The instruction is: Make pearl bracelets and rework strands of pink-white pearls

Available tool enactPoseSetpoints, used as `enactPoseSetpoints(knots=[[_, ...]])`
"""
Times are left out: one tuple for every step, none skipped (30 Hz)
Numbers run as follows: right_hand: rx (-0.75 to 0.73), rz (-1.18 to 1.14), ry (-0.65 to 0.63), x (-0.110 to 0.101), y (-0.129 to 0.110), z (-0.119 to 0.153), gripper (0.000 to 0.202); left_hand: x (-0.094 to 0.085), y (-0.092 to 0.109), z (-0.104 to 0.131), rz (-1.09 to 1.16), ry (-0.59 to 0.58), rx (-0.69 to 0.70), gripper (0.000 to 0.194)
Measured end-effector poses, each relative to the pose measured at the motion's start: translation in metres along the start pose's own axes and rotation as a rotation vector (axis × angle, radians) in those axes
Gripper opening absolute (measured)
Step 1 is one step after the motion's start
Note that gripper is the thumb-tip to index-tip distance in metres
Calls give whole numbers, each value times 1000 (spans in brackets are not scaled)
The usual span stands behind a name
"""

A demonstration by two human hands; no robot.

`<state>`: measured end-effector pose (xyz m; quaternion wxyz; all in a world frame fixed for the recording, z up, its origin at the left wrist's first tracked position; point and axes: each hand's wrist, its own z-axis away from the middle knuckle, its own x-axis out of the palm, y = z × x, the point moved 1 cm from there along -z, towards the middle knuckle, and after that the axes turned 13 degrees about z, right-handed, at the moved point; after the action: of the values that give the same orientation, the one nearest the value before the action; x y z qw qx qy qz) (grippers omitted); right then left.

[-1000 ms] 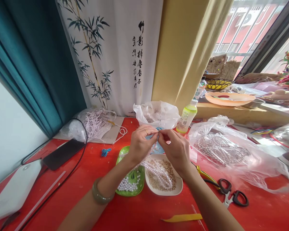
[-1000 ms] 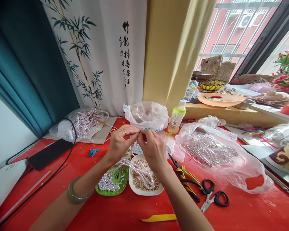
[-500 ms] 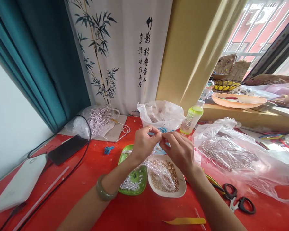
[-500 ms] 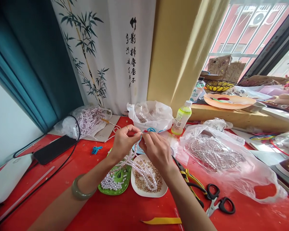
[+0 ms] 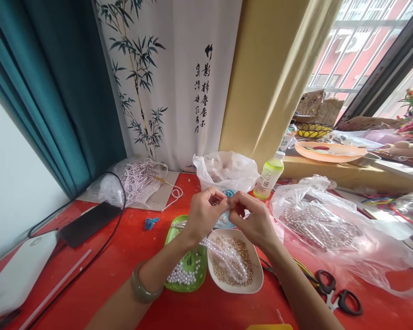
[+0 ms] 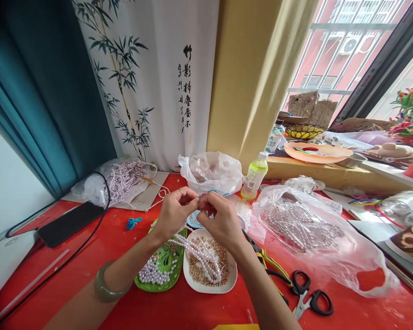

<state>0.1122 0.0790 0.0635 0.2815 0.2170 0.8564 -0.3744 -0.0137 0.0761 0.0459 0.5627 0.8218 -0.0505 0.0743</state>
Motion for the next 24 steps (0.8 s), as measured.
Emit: enactPoseSetpoints(knots=[[-47,3,-23,-1,-1,0,10,0,-1,0,18,4,-15,6],[-69,-6,-59,-2,-2,1,11,1,-1,0,34,10,-28,6],[-59,-21,-97,-3,-2,1,11,1,-1,0,44,23,-32,6],[-24,-35,-130,-3,-1,1,12,1,-2,0,43,36,-25,6],[21,-42,-153,-3,0,1,14,2,-1,0,33,45,-11,7],[56,-43,-159,-3,1,1,17,2,-1,0,19,53,6,7],[67,-40,-157,-3,1,2,21,1,-1,0,8,61,20,7],[50,-31,-154,-3,1,3,26,0,0,-1,1,73,29,7],[9,-22,-160,-3,1,4,29,-1,0,-2,2,89,30,8],[-39,-18,-164,-4,0,5,31,-3,0,-3,7,108,23,8],[-80,-23,-163,-5,0,7,31,-5,0,-5,17,132,11,9],[-104,-39,-155,-6,0,8,31,-7,0,-6,28,148,-6,9],[-105,-75,-131,-7,1,9,30,-8,0,-8,43,156,-24,9],[-84,-139,-92,-8,3,10,29,-8,0,-9,66,162,-46,10],[-49,-235,-52,-8,5,10,28,-8,-1,-10,93,166,-73,9],[-7,-356,-18,-7,8,9,28,-8,-1,-10,122,166,-103,9],[39,-488,5,-6,10,9,28,-7,-1,-11,152,166,-131,8],[88,-611,16,-4,12,8,28,-5,-1,-11,180,165,-154,8],[135,-710,13,-2,13,6,28,-4,-1,-11,199,163,-165,7],[178,-781,-3,1,13,4,26,-4,-1,-10,208,163,-162,7],[214,-826,-23,3,13,2,25,-4,-1,-10,213,166,-149,6],[248,-852,-50,5,13,0,24,-4,-1,-10,213,174,-132,6],[275,-866,-90,6,13,-3,24,-5,-1,-9,203,184,-113,6],[296,-870,-141,7,14,-5,23,-6,-2,-9,186,190,-96,5]])
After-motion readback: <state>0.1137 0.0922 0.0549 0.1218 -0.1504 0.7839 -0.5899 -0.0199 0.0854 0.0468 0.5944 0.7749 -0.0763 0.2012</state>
